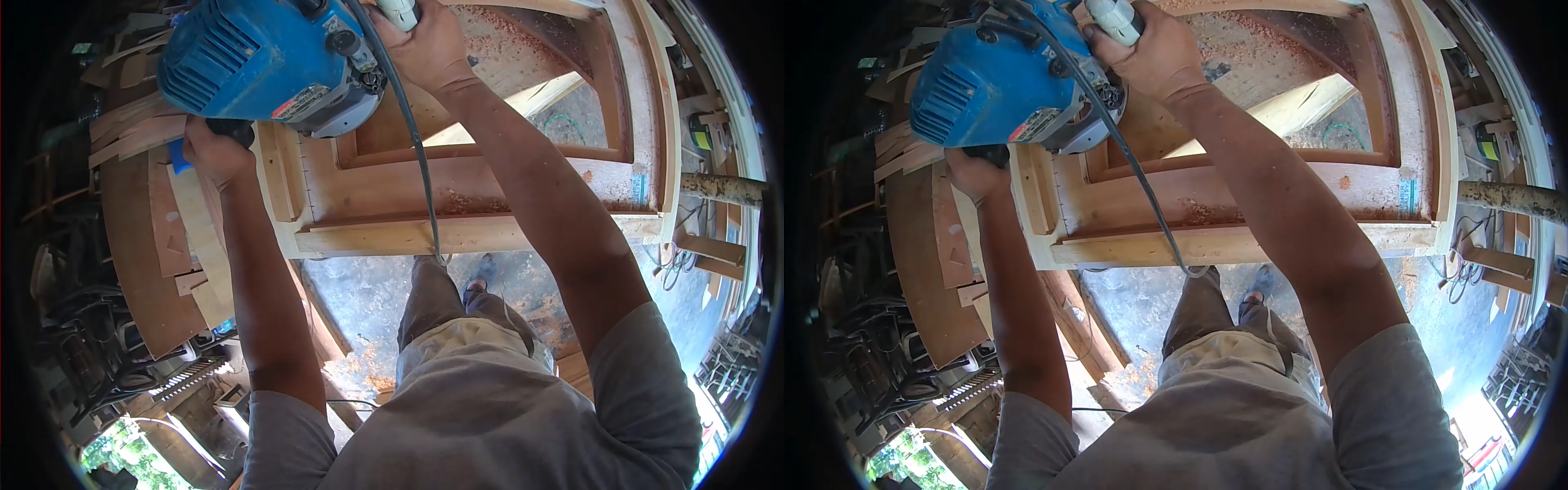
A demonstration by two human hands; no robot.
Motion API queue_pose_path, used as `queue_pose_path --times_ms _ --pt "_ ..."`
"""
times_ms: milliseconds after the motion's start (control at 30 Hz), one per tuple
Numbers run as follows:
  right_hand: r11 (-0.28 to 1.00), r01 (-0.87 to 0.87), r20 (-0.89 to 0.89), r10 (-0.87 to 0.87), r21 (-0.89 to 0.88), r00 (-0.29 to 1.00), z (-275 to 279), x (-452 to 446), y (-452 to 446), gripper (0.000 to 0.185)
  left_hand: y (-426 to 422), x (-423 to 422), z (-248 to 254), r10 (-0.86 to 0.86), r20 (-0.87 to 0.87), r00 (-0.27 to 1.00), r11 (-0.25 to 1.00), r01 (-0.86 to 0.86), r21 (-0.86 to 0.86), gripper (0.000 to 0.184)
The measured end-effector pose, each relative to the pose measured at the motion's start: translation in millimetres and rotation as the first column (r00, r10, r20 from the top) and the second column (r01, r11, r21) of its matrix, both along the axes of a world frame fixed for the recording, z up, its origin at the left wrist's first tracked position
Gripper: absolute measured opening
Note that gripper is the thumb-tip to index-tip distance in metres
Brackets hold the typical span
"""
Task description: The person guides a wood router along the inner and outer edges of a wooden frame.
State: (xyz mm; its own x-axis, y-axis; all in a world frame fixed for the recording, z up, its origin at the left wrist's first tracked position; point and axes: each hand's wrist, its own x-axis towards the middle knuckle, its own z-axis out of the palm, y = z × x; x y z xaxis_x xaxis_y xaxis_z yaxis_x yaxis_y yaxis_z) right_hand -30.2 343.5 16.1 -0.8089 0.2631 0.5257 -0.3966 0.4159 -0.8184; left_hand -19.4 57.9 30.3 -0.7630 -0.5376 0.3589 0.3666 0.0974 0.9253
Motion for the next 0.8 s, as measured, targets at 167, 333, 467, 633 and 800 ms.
queue_pose_path --times_ms 167,333,467,633,800 --pt "1.000 0.004 -0.011 -0.004 -0.007 1.000 4.9 -10.5 1.9 0.045 -22.4 -24.6 -13.6 -0.021 -0.059 0.998 0.980 0.008 -0.201 0.031" --pt "1.000 0.015 0.009 -0.015 0.015 1.000 5.9 -23.9 4.2 0.046 -8.4 -36.3 -2.8 -0.014 -0.083 0.996 0.983 -0.002 -0.184 0.036" --pt "0.999 -0.002 -0.023 0.001 -0.037 1.000 7.3 -33.9 4.9 0.047 10.0 -44.4 11.0 -0.053 -0.056 0.997 0.994 0.058 0.093 0.048" --pt "1.000 -0.005 0.011 0.005 -0.021 1.000 16.9 -47.2 6.4 0.047 15.5 -58.9 19.2 -0.033 -0.034 0.999 0.994 0.036 0.099 0.048" --pt "1.000 0.023 0.003 -0.023 -0.020 1.000 21.0 -63.0 7.2 0.049 19.7 -79.6 22.9 -0.041 -0.056 0.998 0.991 0.047 0.125 0.046"
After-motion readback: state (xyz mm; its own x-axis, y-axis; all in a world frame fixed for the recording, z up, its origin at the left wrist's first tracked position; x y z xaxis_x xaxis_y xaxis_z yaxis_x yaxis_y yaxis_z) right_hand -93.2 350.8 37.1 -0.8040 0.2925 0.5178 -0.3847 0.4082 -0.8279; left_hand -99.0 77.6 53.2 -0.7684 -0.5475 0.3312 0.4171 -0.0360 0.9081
